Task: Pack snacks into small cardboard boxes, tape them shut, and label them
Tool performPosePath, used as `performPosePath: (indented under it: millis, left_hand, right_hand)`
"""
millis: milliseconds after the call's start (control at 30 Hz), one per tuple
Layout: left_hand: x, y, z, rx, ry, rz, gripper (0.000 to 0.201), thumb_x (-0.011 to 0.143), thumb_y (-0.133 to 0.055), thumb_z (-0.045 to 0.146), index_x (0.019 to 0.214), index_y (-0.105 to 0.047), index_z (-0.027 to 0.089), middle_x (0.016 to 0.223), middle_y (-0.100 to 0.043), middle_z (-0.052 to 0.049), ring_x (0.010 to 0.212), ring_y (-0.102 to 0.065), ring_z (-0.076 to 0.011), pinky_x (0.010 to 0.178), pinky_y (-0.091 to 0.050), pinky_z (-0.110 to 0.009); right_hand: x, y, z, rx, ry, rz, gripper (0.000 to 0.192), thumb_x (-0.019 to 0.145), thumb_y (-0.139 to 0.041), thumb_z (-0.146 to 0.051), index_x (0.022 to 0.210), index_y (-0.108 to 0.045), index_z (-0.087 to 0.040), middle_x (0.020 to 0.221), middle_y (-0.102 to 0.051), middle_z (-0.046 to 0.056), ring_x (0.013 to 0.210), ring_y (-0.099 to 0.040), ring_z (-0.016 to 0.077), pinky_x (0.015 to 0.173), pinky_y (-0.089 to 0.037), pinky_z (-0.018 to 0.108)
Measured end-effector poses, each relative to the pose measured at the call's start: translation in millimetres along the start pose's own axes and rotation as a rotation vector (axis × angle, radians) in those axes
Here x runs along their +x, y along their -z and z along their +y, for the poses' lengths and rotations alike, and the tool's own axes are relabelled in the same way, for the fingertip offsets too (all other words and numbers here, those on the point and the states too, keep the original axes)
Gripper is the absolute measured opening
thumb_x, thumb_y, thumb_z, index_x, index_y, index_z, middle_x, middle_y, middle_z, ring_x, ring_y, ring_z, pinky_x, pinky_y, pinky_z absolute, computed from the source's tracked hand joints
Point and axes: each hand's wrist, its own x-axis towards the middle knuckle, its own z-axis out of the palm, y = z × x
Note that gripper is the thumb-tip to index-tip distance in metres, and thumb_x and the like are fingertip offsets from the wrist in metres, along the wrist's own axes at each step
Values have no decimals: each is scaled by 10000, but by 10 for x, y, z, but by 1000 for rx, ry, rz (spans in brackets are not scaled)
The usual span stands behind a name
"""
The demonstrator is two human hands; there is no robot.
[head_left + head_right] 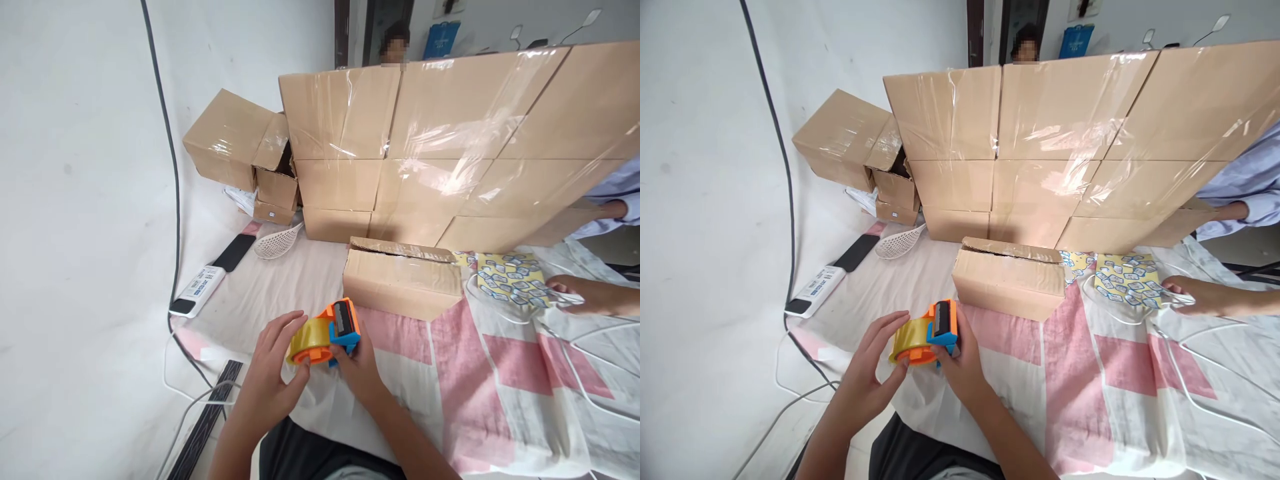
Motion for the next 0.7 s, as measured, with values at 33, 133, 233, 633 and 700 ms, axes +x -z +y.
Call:
performPosePath:
  millis: [33,133,233,633,700]
  left_hand:
    - [15,19,30,0,-9,19,524,947,-558,184,1448,-451,297,1422,-544,-96,1344,-507,-246,1101,-476,-431]
    - [65,67,138,9,-47,59,414,937,-605,207,1339,-546,283,1278,-603,-79,1211,-562,-235,1019,-496,-401]
    - [140,106,266,-17,-46,77,229,953,-614,267,1182,-616,257,1068,-647,-49,1005,-605,-209,885,-499,-369]
    - [416,204,532,112,53,-204,203,1024,-427,262,904,-587,229,885,-613,-8,807,-562,-184,723,-407,-336]
    - [399,197,512,173,-10,-180,214,1030,-413,239,907,-587,224,875,-616,-12,786,-556,-185,702,-394,-334]
  right_hand:
    - [-4,-13,-14,-25,23,-11,568,894,-747,-445,1408,-554,-302,1269,-671,75,1157,-651,256,997,-549,393]
    - [-14,-32,-55,-67,80,-36,529,910,-723,-455,1390,-563,-299,1210,-674,75,1084,-662,257,929,-569,387]
    - [-33,-19,-64,-116,127,-43,471,928,-700,-438,1356,-565,-294,1172,-663,74,1026,-659,250,887,-575,397]
    - [-94,65,183,-563,528,117,690,928,-569,-148,1556,-331,-309,1269,-573,119,1105,-620,283,900,-585,510]
    - [-86,53,169,-598,541,136,725,920,-556,-115,1570,-315,-329,1301,-558,126,1153,-604,293,930,-577,518]
